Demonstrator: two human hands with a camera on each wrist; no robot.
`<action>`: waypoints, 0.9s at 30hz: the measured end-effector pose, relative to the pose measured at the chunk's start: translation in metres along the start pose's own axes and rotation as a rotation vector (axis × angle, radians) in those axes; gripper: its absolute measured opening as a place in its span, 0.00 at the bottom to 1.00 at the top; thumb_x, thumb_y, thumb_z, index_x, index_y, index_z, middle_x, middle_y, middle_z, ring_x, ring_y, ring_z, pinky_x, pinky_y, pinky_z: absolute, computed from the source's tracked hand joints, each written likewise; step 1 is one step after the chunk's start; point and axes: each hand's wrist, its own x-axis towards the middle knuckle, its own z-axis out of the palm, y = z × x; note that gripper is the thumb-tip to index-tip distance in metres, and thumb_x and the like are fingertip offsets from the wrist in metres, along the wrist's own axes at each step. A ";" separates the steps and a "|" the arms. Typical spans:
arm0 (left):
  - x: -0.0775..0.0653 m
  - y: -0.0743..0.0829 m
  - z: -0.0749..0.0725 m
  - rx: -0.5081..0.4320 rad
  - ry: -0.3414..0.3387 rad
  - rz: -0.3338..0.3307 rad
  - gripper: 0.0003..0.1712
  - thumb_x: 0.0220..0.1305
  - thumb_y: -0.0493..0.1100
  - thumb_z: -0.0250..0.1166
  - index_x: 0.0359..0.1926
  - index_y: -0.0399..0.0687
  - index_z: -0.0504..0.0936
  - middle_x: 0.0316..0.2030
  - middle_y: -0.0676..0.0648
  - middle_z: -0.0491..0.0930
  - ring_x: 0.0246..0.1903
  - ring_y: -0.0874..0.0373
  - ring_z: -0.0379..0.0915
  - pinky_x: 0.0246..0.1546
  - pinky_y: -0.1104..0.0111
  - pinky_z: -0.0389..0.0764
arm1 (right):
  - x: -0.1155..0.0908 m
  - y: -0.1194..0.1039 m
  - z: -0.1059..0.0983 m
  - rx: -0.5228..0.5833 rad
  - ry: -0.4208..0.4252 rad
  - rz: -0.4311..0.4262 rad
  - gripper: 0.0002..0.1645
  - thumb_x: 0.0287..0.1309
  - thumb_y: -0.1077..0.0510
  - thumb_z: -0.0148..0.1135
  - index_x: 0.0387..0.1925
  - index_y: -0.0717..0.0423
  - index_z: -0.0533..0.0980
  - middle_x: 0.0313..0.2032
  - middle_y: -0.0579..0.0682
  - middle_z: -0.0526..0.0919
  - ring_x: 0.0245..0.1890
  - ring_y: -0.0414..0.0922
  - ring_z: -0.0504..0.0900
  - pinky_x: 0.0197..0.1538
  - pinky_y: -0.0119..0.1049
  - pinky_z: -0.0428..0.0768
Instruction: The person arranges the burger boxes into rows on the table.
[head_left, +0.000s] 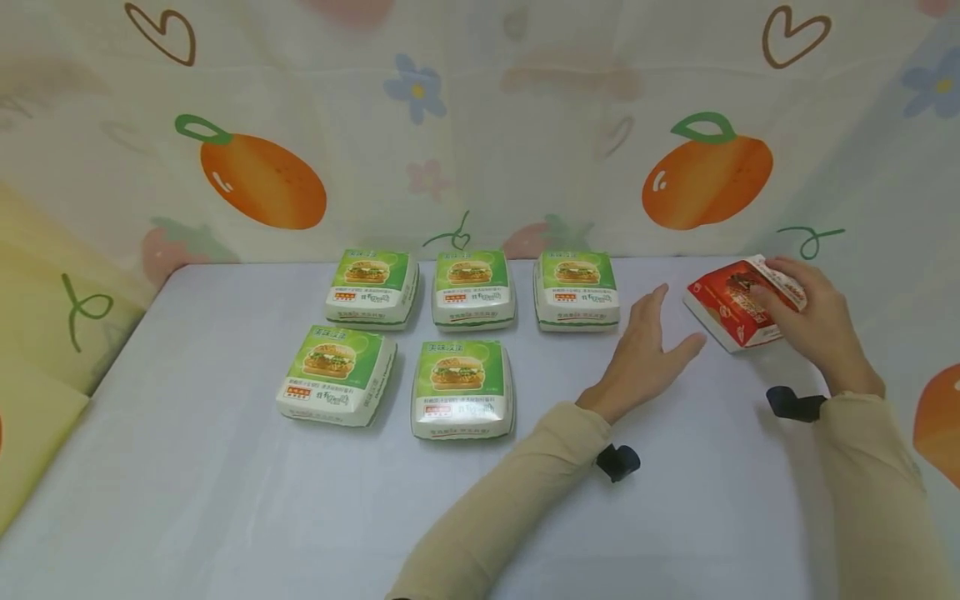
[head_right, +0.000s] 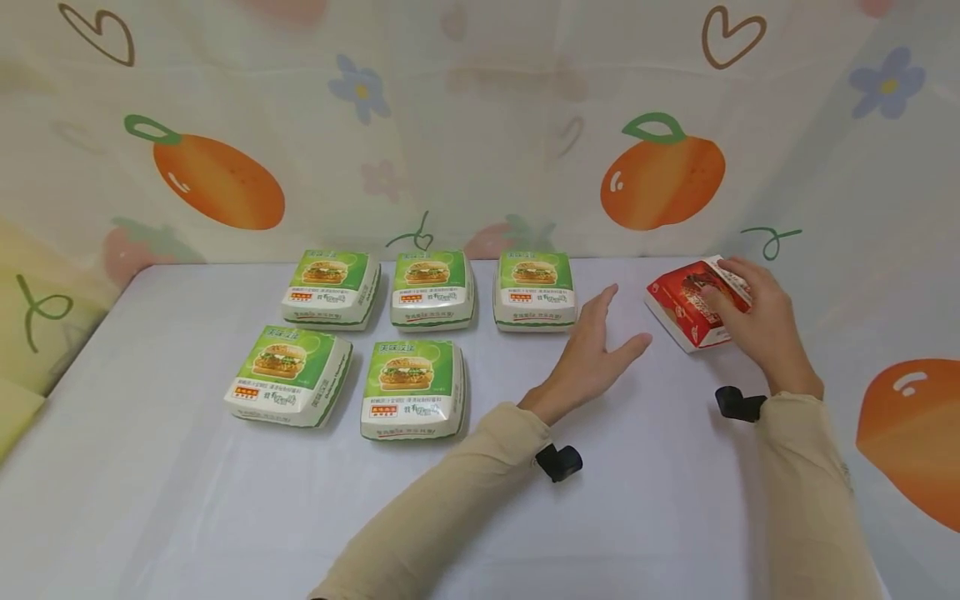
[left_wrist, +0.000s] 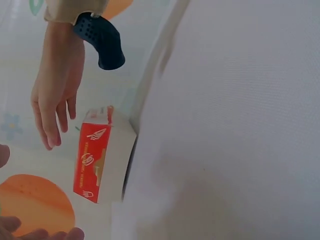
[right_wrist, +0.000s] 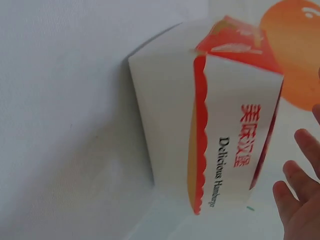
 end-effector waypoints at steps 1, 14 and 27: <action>0.001 -0.001 0.001 0.003 -0.002 0.000 0.44 0.69 0.59 0.57 0.78 0.59 0.47 0.77 0.54 0.52 0.75 0.61 0.52 0.72 0.61 0.65 | 0.002 0.002 0.000 -0.007 -0.005 0.003 0.36 0.72 0.48 0.51 0.73 0.63 0.59 0.74 0.69 0.55 0.74 0.70 0.50 0.70 0.73 0.51; 0.004 -0.007 0.017 0.056 -0.043 -0.077 0.47 0.65 0.60 0.64 0.78 0.62 0.49 0.75 0.57 0.56 0.73 0.63 0.56 0.70 0.65 0.67 | 0.013 0.024 -0.005 -0.141 -0.131 0.209 0.50 0.71 0.35 0.44 0.76 0.66 0.44 0.75 0.74 0.39 0.73 0.74 0.44 0.65 0.75 0.56; 0.008 -0.022 0.030 0.080 -0.077 -0.078 0.46 0.66 0.58 0.64 0.77 0.61 0.51 0.74 0.57 0.58 0.73 0.64 0.56 0.70 0.67 0.67 | 0.008 0.024 -0.008 -0.146 -0.249 0.271 0.58 0.67 0.29 0.44 0.75 0.69 0.41 0.70 0.80 0.47 0.65 0.75 0.52 0.60 0.76 0.64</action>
